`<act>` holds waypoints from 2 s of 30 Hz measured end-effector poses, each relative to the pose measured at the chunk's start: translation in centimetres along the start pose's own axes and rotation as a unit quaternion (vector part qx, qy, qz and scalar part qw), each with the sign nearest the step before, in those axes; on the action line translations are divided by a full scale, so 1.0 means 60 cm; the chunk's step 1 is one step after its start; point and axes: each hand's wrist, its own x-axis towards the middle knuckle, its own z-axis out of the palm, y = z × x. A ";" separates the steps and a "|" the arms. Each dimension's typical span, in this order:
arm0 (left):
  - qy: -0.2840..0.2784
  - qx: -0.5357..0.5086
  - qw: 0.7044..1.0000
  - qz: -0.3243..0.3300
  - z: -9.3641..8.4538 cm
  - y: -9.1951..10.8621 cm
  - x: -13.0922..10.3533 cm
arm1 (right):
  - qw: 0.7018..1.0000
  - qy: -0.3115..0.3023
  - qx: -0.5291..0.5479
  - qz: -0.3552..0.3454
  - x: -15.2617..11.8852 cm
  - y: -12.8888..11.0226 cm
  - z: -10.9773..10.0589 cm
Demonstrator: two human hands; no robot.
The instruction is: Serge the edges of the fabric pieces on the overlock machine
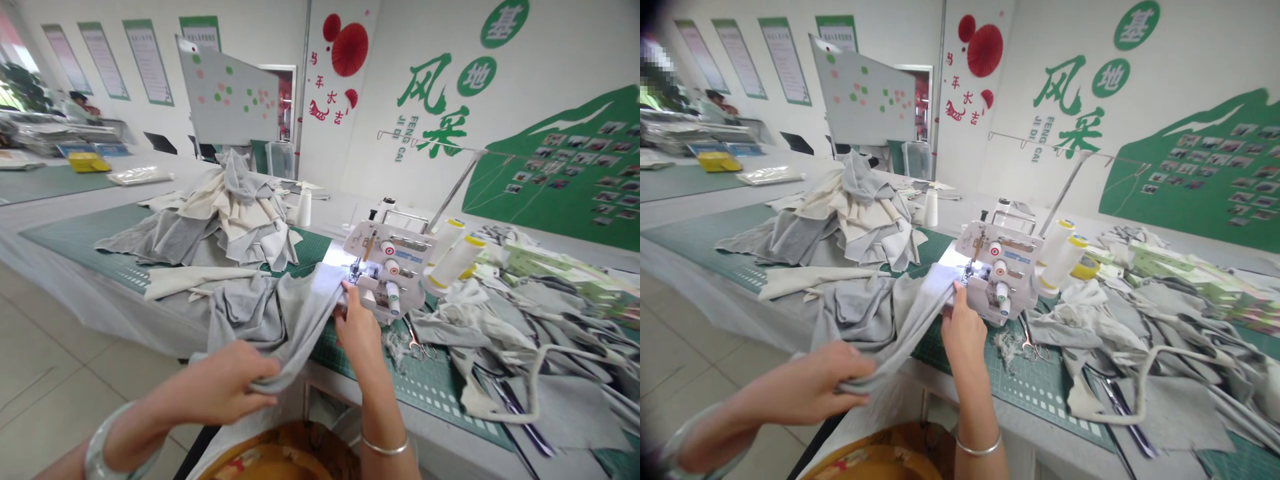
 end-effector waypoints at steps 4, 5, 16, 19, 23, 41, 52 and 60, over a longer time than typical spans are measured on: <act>-0.042 0.028 0.993 0.104 0.034 0.037 0.032 | 0.999 0.011 -0.006 -0.034 -0.003 0.020 -0.004; -0.034 0.016 0.991 0.126 0.028 0.038 0.042 | 0.999 0.017 -0.010 -0.041 -0.004 0.022 -0.003; 0.215 -0.035 0.964 0.151 -0.036 -0.022 0.297 | 0.968 0.170 0.061 -0.175 -0.004 0.049 0.059; 0.217 -0.001 0.965 0.144 -0.026 -0.033 0.321 | 0.942 0.227 0.102 -0.224 -0.008 0.062 0.065; 0.211 -0.004 0.963 0.166 -0.028 -0.040 0.311 | 0.921 0.264 0.130 -0.256 -0.015 0.071 0.064; 0.168 -0.026 0.967 0.188 -0.040 -0.051 0.299 | 0.918 0.292 0.192 -0.188 -0.033 0.071 0.062; 0.154 -0.051 0.965 0.205 -0.042 -0.058 0.299 | 0.901 0.300 0.202 -0.237 -0.022 0.078 0.061; 0.161 -0.167 0.943 0.240 -0.040 -0.079 0.329 | 0.908 0.311 0.181 -0.214 -0.016 0.078 0.057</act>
